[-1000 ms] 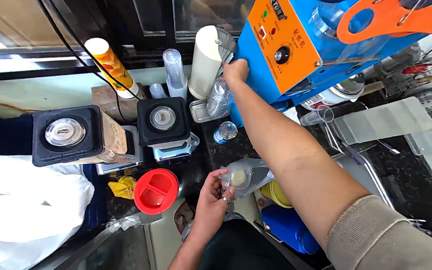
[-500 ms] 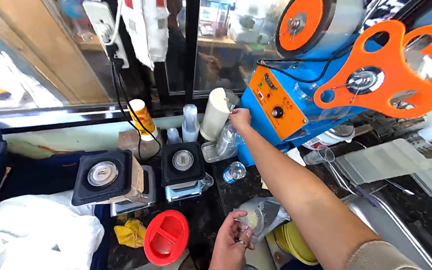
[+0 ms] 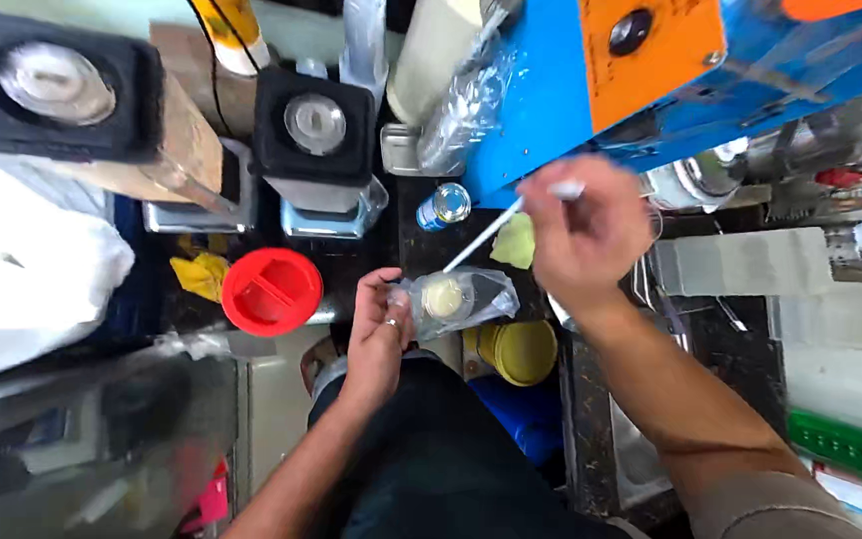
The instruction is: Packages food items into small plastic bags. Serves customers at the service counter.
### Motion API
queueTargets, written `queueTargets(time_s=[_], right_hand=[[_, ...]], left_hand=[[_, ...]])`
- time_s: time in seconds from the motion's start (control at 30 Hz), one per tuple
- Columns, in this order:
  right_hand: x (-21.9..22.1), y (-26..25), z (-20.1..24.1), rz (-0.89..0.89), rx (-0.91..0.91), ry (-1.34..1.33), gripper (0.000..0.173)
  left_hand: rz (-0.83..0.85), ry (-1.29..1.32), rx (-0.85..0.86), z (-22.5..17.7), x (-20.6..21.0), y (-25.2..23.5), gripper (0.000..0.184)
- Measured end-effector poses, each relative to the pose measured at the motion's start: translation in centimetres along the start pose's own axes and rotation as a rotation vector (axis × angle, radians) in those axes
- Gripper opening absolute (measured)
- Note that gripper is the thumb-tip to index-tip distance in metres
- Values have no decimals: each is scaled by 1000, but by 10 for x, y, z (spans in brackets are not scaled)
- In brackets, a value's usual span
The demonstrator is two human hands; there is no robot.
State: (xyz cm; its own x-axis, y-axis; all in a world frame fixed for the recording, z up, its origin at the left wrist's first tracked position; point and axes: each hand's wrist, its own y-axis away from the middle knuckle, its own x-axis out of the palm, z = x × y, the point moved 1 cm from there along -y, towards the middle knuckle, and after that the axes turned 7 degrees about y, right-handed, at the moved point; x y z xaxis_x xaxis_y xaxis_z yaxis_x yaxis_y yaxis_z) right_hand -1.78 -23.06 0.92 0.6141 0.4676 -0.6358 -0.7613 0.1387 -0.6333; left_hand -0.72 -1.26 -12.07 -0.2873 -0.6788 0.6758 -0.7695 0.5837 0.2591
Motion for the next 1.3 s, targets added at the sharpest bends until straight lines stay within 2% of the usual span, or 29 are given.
queueTargets(time_s=[0.13,0.27,0.53,0.67,0.77,0.83,0.87,0.97,1.07,1.13,1.23,1.3], right_hand=[[-4,53,-8,65,-137,-84,8],[-13,73,-20,83,-213,-110,10],[-4,111,-41,209,-355,-180,11],[18,128,-51,308,-188,-67,14],[36,138,-59,347,-60,-23,23],[41,143,-59,387,-12,8,21],[43,144,-58,420,28,31,19],[41,140,-52,575,283,47,16],[35,130,-48,758,444,15,22],[27,120,-48,846,483,-20,27],[5,108,-51,871,477,-158,37],[-17,102,-56,873,234,-204,42]], left_hand=[[-66,-29,60,10,23,6,33],[-108,-80,82,13,41,0,34],[-168,-147,132,15,57,12,36],[-205,-190,166,22,62,23,35],[-235,-339,196,40,62,36,29],[-247,-566,187,55,62,50,28],[-251,-760,196,61,63,57,28],[-259,-1302,329,65,71,68,28],[-271,-1455,317,60,77,71,29],[-329,-1415,270,51,77,71,28],[-417,-1463,276,33,75,73,27],[-388,-1488,286,23,72,75,28]])
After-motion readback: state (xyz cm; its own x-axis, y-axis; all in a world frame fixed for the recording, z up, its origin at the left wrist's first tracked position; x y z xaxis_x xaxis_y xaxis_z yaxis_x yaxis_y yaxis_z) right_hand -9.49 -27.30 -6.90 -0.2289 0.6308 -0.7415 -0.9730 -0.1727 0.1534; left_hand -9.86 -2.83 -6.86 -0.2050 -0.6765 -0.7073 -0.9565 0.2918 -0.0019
